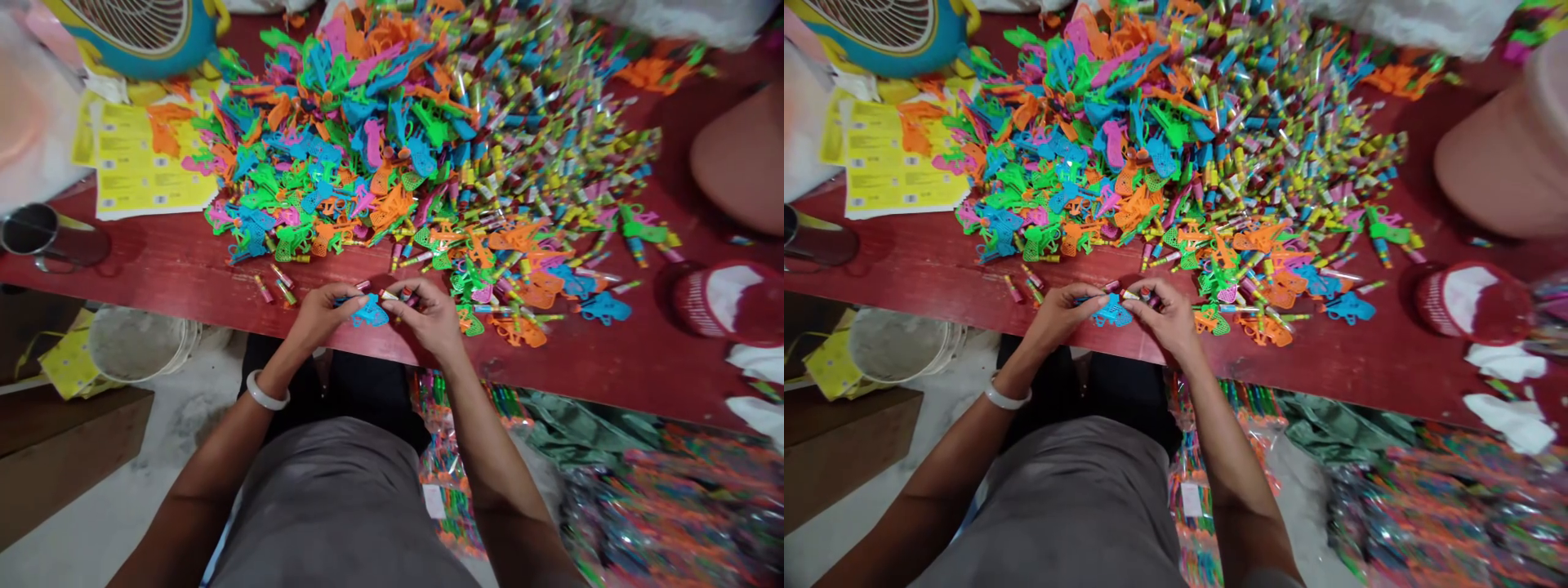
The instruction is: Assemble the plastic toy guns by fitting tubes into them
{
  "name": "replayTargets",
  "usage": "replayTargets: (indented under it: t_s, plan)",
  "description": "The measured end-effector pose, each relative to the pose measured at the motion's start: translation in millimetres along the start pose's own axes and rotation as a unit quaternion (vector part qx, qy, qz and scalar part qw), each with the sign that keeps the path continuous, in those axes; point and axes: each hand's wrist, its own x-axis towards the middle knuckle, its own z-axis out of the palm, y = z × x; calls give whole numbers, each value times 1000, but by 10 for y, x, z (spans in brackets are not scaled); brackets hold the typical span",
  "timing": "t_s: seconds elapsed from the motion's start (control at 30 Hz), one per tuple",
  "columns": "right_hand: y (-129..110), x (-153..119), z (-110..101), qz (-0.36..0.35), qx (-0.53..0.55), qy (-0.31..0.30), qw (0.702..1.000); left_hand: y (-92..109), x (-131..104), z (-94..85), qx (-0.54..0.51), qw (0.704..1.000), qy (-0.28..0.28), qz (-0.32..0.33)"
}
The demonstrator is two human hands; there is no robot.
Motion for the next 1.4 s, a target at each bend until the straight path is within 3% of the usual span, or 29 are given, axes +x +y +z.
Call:
replayTargets:
  t_s: [0.17,0.33,0.7,0.8,0.87,0.9,0.97,1.03,1.1,1.13,1.2,1.3,1.4]
  plan:
    - [-42,-23,11,34,29,-17,999,56,-13,7,-15,999,-27,-20]
    - [-42,-14,-12,43,26,-54,997,40,-11,23,-49,997,-13,-60]
    - [44,-147,43,-29,39,-142,989,-2,-138,12,-97,985,-24,-140]
    - [-11,-226,-15,-16,27,-112,993,23,-109,46,-53,988,-95,-112]
    - [-130,-234,-188,-19,-33,-34,999,44,-32,54,-3,992,-117,-41]
    - [-208,-221,-318,-32,-73,27,996,53,21,36,27,995,-96,3]
    - [-365,-171,-625,-79,-167,170,968,61,143,-63,108,991,20,81]
    - [-474,-114,-903,-107,-269,276,917,51,267,-242,214,953,179,117]
    - [-490,-68,-1028,-100,-349,312,878,19,370,-446,296,904,290,106]
    - [-459,-51,-1006,-89,-365,307,874,-5,406,-534,318,891,310,95]
    - [-339,-28,-789,-75,-345,248,902,-60,443,-649,336,889,302,73]
    - [-155,6,-188,-38,-292,94,951,-132,424,-658,334,905,260,45]
    - [-135,110,371,59,-355,22,933,-172,375,-572,340,901,268,20]
